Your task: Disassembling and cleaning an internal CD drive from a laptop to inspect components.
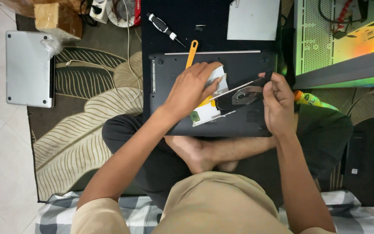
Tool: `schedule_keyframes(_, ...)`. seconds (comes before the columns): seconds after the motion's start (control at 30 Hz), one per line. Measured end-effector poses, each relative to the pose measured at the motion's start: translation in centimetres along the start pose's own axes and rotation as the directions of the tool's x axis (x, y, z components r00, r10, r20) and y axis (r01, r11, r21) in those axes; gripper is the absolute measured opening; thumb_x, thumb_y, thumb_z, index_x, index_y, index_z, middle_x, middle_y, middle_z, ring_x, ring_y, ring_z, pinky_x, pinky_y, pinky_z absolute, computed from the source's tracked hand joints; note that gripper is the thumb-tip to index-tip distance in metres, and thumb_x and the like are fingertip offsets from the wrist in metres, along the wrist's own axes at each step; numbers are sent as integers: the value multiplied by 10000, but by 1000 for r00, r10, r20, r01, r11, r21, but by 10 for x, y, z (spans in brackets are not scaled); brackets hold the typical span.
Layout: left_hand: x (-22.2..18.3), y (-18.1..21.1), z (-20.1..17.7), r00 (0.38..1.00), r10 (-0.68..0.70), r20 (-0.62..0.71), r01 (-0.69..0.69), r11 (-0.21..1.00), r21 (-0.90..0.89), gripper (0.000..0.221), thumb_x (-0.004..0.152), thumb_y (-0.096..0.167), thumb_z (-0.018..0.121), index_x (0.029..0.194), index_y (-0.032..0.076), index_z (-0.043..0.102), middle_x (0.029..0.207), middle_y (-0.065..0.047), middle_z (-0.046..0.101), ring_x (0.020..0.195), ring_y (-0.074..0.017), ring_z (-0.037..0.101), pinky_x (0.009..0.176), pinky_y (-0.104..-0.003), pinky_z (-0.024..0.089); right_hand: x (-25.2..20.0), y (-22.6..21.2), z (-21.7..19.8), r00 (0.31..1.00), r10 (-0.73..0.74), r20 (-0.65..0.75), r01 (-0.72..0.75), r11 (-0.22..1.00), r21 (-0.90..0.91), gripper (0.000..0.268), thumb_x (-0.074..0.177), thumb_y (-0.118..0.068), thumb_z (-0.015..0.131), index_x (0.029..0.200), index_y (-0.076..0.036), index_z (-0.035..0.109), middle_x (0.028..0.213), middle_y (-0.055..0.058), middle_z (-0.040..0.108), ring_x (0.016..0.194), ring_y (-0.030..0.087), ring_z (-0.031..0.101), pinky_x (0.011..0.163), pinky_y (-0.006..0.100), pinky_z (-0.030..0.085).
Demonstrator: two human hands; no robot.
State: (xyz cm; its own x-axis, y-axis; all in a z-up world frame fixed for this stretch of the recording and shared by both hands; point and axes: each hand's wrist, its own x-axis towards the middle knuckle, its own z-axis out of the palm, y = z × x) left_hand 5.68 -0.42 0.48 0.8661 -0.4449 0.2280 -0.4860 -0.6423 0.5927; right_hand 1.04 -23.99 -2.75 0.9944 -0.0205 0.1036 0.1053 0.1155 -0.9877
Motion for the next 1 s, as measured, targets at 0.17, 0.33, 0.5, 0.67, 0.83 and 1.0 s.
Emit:
schedule_keyframes(0.17,2,4,-28,997,-64,51,73,978,-197,339,1018,175,648,1324,31,627,985,-211,710,937,-373,718,812,-442,564,0,3,3,999,-6,-36,5,1000,-28,264,1130,-203,484,1330,-62,582,1148,76,687,1208,169,620,1127,376,465)
schedule_keyframes(0.33,-17,-11,-28,974,-226,24,203,818,-539,352,1014,173,676,1359,151,609,1041,-108,753,892,-189,718,783,-346,572,0,4,2,999,-5,-34,4,999,-36,288,1137,-198,463,1358,-46,568,1166,136,691,1214,184,610,1138,365,454)
schedule_keyframes(0.5,-37,-14,-34,898,-428,99,269,355,-895,471,906,140,807,1319,71,592,1267,-179,682,1010,-163,674,882,-333,572,1,4,7,996,-31,-87,25,997,-69,278,1140,-221,477,1369,-89,564,1254,95,667,1219,159,580,1146,380,442)
schedule_keyframes(0.67,-53,0,-26,891,-450,64,210,283,-936,598,845,-12,820,1390,48,581,1328,-139,668,1159,-125,652,1024,-276,521,1,29,-10,993,-40,-107,28,994,-105,299,1144,-243,480,1394,-94,552,1289,129,656,1236,198,599,1134,405,450)
schedule_keyframes(0.83,-60,9,-17,892,-449,43,221,351,-910,497,951,-35,687,1422,88,582,1372,-112,660,1115,-41,571,987,-247,517,-2,25,-7,991,-26,-128,10,992,-123,277,1149,-197,467,1392,-93,549,1293,128,651,1240,203,592,1134,412,445)
schedule_keyframes(1.0,-69,-2,9,859,-512,-7,116,209,-971,663,841,-57,789,1435,40,514,1346,-156,612,1110,-213,664,930,-361,589,-6,9,-1,988,27,-149,-53,983,-175,309,1156,-251,440,1407,-91,522,1342,197,616,1294,340,584,1126,523,423)
